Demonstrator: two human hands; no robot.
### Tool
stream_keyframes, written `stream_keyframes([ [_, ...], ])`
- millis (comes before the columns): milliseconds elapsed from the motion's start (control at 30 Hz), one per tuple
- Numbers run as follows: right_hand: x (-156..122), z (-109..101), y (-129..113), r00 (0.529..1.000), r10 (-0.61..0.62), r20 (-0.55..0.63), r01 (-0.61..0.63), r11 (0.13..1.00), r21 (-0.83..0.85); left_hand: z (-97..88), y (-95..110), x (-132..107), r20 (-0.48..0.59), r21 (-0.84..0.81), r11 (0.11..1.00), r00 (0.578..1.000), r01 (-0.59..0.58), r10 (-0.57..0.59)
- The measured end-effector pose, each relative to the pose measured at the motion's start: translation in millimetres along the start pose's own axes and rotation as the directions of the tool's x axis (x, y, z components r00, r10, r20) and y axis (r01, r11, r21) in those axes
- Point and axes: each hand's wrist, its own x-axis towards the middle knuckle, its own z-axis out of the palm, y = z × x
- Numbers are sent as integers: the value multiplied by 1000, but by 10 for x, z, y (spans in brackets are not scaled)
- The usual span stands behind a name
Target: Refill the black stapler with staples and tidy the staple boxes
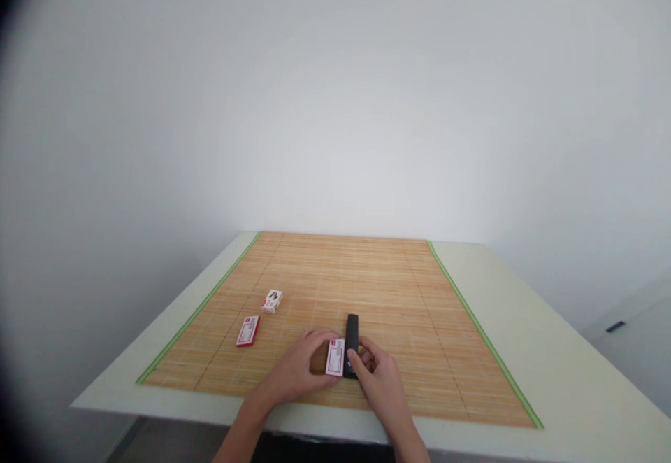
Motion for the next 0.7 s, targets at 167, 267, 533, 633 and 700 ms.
stream_keyframes([
  [167,-13,-16,-31,1000,5,18,-5,1000,15,-40,55,77,44,17,1000,999,-23,22],
  [267,-31,-10,-79,1000,18,7,-18,1000,24,14,22,73,27,35,999,999,-29,28],
  [533,-44,-2,-145,995,81,-50,-79,996,48,42,-125,-76,9,78,997,1000,2,-3],
  [633,-41,-7,-120,996,68,-63,-62,994,85,-320,-371,-303,-134,190,977,988,98,-73],
  [700,-39,-11,-102,997,53,-54,-47,993,104,-662,-631,-491,-247,298,931,960,208,-135],
])
